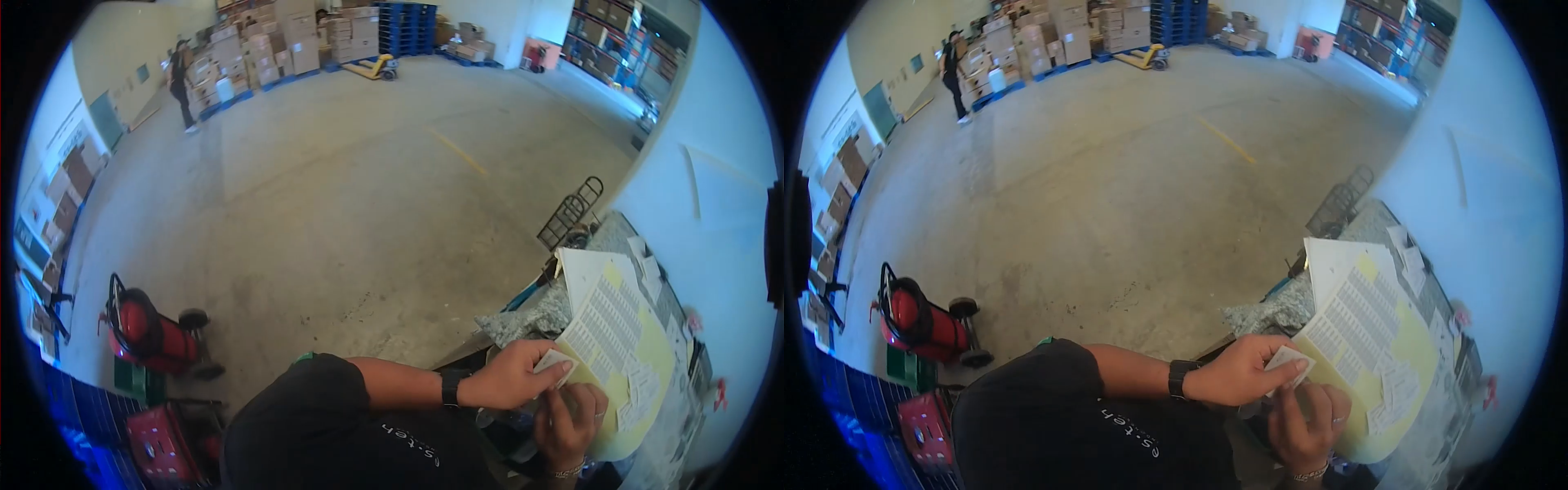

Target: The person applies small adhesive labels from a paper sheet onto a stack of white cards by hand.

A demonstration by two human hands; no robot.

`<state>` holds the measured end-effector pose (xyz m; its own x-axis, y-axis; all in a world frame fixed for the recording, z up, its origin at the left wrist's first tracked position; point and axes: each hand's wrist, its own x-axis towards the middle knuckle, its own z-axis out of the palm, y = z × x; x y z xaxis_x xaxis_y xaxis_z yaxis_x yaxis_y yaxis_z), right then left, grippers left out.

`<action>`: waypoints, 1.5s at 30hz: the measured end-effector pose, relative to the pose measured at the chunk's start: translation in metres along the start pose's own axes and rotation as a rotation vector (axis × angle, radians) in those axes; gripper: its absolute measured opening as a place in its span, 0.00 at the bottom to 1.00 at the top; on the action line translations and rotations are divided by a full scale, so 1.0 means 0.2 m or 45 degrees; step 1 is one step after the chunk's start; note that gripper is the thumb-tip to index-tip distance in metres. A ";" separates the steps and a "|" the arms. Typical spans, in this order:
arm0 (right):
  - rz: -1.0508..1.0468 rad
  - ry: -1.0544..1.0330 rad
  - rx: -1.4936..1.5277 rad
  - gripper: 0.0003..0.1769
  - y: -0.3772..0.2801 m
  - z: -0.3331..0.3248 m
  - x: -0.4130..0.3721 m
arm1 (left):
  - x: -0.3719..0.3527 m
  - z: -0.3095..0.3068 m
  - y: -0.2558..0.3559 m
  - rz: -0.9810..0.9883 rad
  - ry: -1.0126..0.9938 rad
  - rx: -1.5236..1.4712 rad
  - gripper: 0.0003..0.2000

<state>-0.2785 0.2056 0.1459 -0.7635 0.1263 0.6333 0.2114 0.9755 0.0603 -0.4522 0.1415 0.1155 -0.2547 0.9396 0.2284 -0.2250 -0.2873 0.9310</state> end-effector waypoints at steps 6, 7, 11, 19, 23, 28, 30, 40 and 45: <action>0.032 0.078 0.049 0.17 0.03 0.03 -0.03 | -0.01 0.00 0.00 0.037 0.076 0.093 0.12; 0.029 0.060 0.034 0.17 0.02 0.01 -0.02 | -0.02 -0.01 -0.02 0.030 0.136 0.088 0.11; -0.055 0.040 0.138 0.19 0.02 0.00 0.00 | -0.06 -0.02 -0.04 0.064 0.242 0.223 0.07; 0.450 0.312 0.615 0.20 0.01 -0.06 -0.07 | -0.05 0.01 -0.07 0.219 0.005 0.245 0.10; 0.484 0.276 0.720 0.18 0.04 -0.13 -0.14 | -0.04 0.10 -0.05 0.135 -0.317 0.363 0.12; 0.771 0.336 0.529 0.19 0.23 -0.37 -0.24 | 0.04 0.24 -0.02 0.168 -0.293 0.293 0.16; 0.976 0.475 0.365 0.19 0.35 -0.44 -0.27 | 0.11 0.28 0.04 0.452 -0.385 0.752 0.16; 0.790 -0.211 -0.096 0.49 0.61 -0.53 -0.37 | 0.39 0.54 0.05 0.643 -0.334 1.587 0.27; 0.782 -0.421 -0.092 0.56 0.66 -0.45 -0.41 | 0.40 0.64 0.03 0.583 -0.454 1.783 0.32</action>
<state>-0.1324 0.3084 0.1720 -0.6358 0.7103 0.3019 0.6954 0.6969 -0.1751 -0.3529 0.2386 0.1764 0.2278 0.8743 0.4287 0.9093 -0.3484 0.2274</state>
